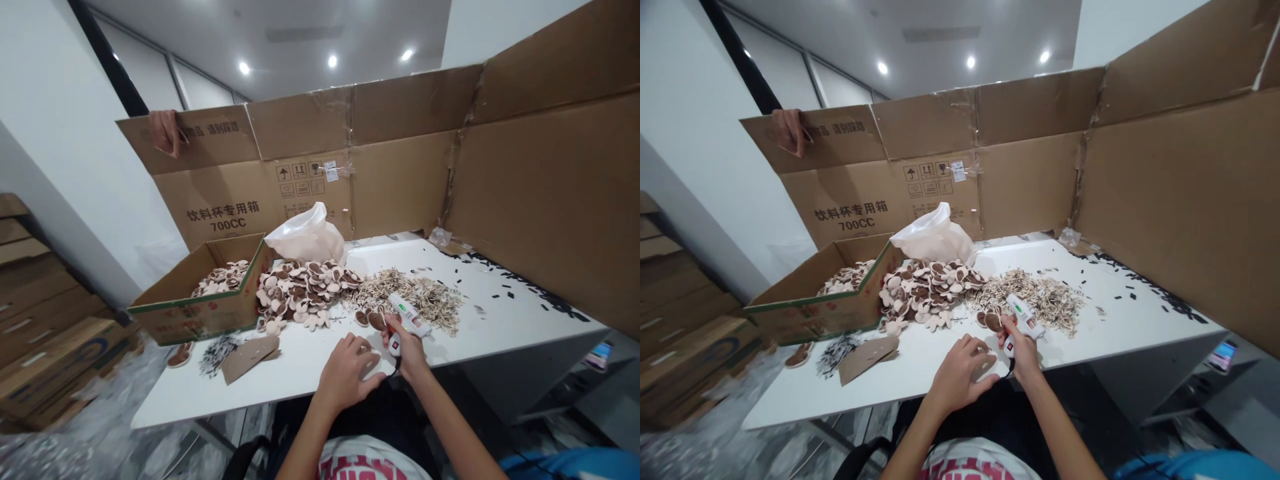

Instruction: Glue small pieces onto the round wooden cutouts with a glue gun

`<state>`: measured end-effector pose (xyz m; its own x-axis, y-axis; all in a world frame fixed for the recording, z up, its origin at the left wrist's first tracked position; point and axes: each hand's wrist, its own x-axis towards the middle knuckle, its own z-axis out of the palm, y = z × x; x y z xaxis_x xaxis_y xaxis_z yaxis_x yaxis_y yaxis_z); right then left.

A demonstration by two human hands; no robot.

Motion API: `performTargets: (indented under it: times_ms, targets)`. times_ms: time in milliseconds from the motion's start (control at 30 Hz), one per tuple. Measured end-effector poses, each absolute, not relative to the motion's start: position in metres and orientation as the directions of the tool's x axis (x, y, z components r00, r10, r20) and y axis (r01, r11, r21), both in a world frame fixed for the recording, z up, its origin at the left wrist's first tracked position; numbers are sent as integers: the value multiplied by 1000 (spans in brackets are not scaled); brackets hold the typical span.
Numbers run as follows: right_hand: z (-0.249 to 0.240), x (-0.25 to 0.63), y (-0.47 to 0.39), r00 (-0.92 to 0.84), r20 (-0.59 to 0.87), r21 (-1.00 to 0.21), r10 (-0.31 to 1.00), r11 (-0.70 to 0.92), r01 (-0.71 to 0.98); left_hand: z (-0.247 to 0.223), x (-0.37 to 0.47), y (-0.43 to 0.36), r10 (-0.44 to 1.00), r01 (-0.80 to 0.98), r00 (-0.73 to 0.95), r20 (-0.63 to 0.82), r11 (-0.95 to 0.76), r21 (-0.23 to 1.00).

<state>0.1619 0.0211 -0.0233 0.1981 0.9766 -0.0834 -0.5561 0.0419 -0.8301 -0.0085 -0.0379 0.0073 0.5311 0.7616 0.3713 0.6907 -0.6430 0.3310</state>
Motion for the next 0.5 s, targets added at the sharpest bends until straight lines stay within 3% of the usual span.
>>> performTargets:
  times_ms: [100, 300, 500]
  targets:
    - [-26, 163, 22, 201, -56, -844, 978, 62, -532, 0, -11, -36, 747, 627, 560, 357, -664, 407]
    - [-36, 162, 25, 177, -17, -877, 984, 70, -475, 1, -14, -32, 803, 475, 511, 307, -561, 678]
    - [-30, 158, 24, 102, 40, -886, 994, 82, -457, 5, -27, -20, 958, 238, 144, 248, -277, 931]
